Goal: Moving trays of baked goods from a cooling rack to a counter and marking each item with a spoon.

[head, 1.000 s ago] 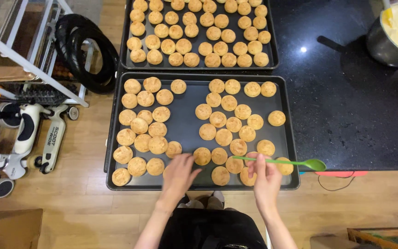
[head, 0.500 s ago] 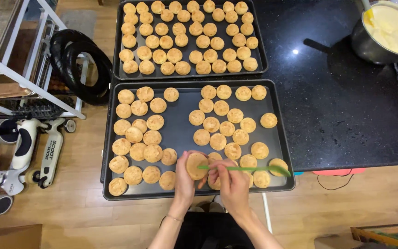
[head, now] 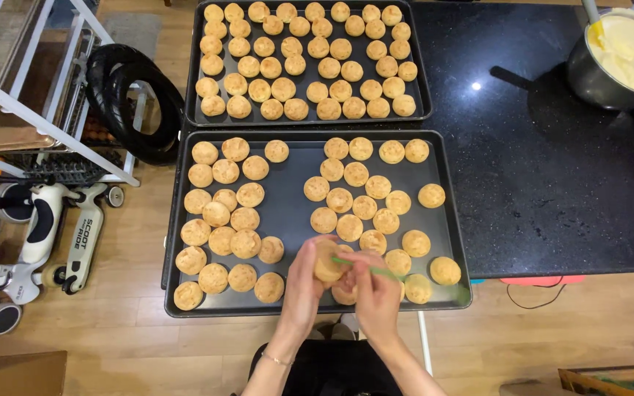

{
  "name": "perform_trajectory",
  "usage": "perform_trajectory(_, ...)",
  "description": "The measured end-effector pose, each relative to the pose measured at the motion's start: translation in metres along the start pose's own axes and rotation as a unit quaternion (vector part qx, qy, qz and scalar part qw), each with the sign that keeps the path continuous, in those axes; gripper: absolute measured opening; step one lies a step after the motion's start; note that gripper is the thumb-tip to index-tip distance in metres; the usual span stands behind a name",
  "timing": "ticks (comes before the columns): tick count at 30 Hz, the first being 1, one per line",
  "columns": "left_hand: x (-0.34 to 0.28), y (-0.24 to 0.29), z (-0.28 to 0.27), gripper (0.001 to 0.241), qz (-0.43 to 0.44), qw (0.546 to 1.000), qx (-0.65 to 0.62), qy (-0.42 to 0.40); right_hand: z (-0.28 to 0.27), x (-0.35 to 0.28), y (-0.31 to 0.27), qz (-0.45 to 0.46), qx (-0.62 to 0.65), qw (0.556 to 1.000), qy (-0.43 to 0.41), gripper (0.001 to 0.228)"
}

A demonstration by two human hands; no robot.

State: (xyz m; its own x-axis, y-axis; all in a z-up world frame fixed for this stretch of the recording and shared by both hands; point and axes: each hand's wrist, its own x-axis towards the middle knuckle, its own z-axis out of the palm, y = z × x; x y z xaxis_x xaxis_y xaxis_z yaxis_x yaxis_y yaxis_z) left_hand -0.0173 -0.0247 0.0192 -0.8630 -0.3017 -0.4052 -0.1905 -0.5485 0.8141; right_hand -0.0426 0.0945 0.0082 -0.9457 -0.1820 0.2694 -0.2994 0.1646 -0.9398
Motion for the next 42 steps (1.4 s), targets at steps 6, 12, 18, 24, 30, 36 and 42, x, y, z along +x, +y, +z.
perform_trajectory(6,-0.009,-0.023,-0.024,0.053,0.199,0.963,0.159,-0.091,-0.004,-0.003,0.018,0.003,-0.106,0.994,-0.003,0.032)
perform_trajectory(12,0.016,-0.031,-0.051,0.049,0.153,0.943,0.289,-0.06,-0.022,0.005,0.04,0.308,0.142,0.94,0.026,0.042)
perform_trajectory(18,0.053,-0.101,-0.105,0.074,0.229,0.546,0.806,0.019,-0.058,0.004,0.071,0.195,0.067,0.968,0.139,0.036)
perform_trajectory(24,0.051,-0.148,-0.055,0.075,0.233,0.648,0.724,-0.045,-0.059,0.004,0.073,0.168,0.054,0.972,0.158,0.033)
perform_trajectory(30,0.042,-0.119,-0.039,0.066,0.125,0.746,0.652,-0.053,-0.045,0.011,0.035,0.167,0.01,0.978,0.125,0.038)
perform_trajectory(36,0.034,-0.041,-0.021,0.056,-0.092,0.995,-0.01,-0.048,-0.022,0.001,0.019,0.09,-0.013,0.995,0.037,0.039)
perform_trajectory(42,0.029,-0.008,0.002,0.06,-0.033,0.999,0.002,-0.026,-0.008,0.006,0.003,-0.055,-0.036,0.998,-0.01,0.029)
